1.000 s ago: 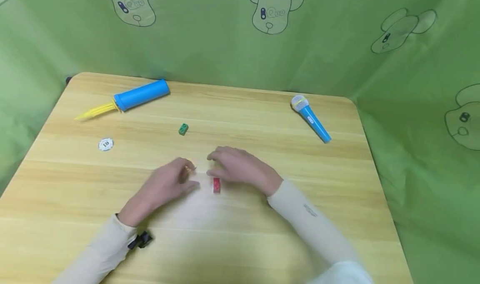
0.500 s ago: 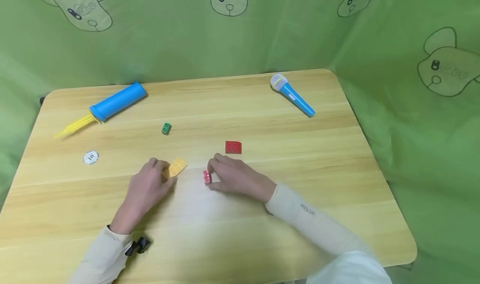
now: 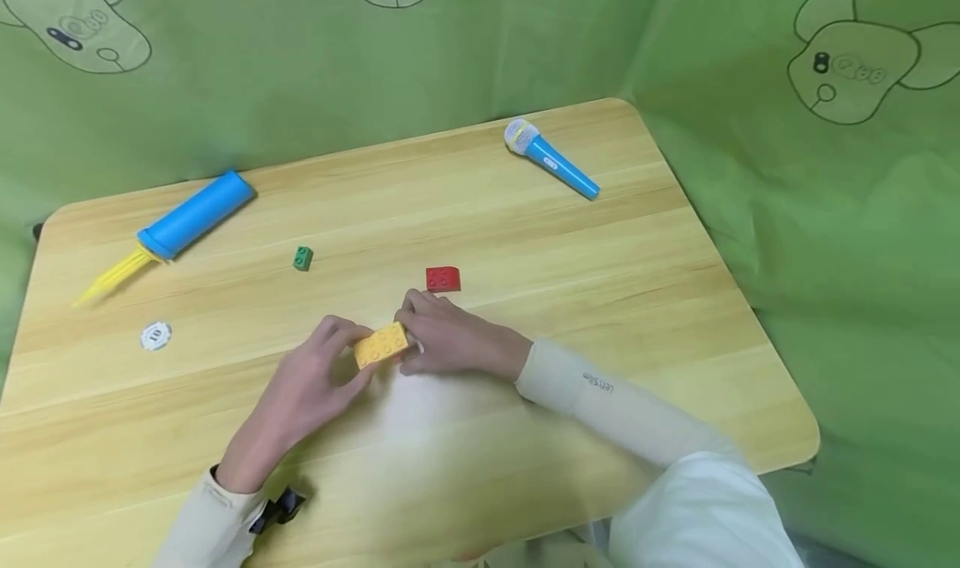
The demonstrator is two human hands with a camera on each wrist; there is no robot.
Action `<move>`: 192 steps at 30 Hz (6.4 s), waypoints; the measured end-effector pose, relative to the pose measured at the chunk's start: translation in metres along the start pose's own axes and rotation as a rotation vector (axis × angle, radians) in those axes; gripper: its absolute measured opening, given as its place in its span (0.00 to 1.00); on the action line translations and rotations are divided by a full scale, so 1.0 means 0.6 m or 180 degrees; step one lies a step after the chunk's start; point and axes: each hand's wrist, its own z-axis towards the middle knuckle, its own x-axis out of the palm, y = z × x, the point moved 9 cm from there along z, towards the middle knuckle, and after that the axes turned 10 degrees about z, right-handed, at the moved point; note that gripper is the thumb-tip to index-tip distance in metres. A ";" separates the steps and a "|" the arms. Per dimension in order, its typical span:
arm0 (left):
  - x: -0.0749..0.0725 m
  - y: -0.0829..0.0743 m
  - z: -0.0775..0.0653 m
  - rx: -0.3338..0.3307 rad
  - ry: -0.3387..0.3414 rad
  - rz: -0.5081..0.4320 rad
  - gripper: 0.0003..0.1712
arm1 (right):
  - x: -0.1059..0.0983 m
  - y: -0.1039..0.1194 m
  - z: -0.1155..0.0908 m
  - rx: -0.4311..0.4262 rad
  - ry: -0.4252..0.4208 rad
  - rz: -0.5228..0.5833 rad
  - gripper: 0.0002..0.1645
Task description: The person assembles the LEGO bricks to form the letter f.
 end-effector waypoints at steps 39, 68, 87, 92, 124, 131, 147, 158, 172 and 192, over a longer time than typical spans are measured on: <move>0.036 0.007 0.032 0.0155 0.0383 -0.0186 0.23 | -0.019 0.045 0.010 -0.0269 -0.0154 -0.0529 0.23; 0.040 0.029 0.029 -0.0084 0.0459 -0.0205 0.21 | -0.179 0.130 0.179 0.0362 0.0174 -0.0739 0.35; 0.051 0.045 0.031 0.0044 0.0327 -0.0302 0.17 | -0.057 0.046 0.343 0.0361 0.0022 -0.0960 0.14; 0.063 0.042 0.039 0.0004 0.0303 -0.0491 0.17 | -0.078 0.045 0.294 0.0330 0.0029 -0.0946 0.15; 0.067 0.060 0.043 -0.0050 0.0420 -0.0523 0.19 | -0.061 0.107 0.034 -0.0410 0.0242 -0.0909 0.18; 0.065 0.060 0.044 -0.0019 0.0414 -0.0455 0.18 | -0.062 0.104 0.036 -0.0381 0.0263 -0.0893 0.17; 0.066 0.052 0.048 0.0057 0.0521 -0.0301 0.17 | -0.055 0.108 0.040 -0.0481 0.0327 -0.0955 0.16; 0.062 0.049 0.046 0.0078 0.0527 -0.0295 0.18 | -0.059 0.092 0.036 -0.0249 0.0296 -0.0742 0.22; 0.063 0.064 0.039 -0.0131 0.0660 -0.0217 0.37 | -0.184 -0.004 0.024 0.0521 -0.0365 -0.0596 0.37; 0.047 0.051 0.046 0.0143 0.0270 -0.0323 0.26 | -0.128 -0.083 0.046 0.0806 -0.0149 -0.0732 0.28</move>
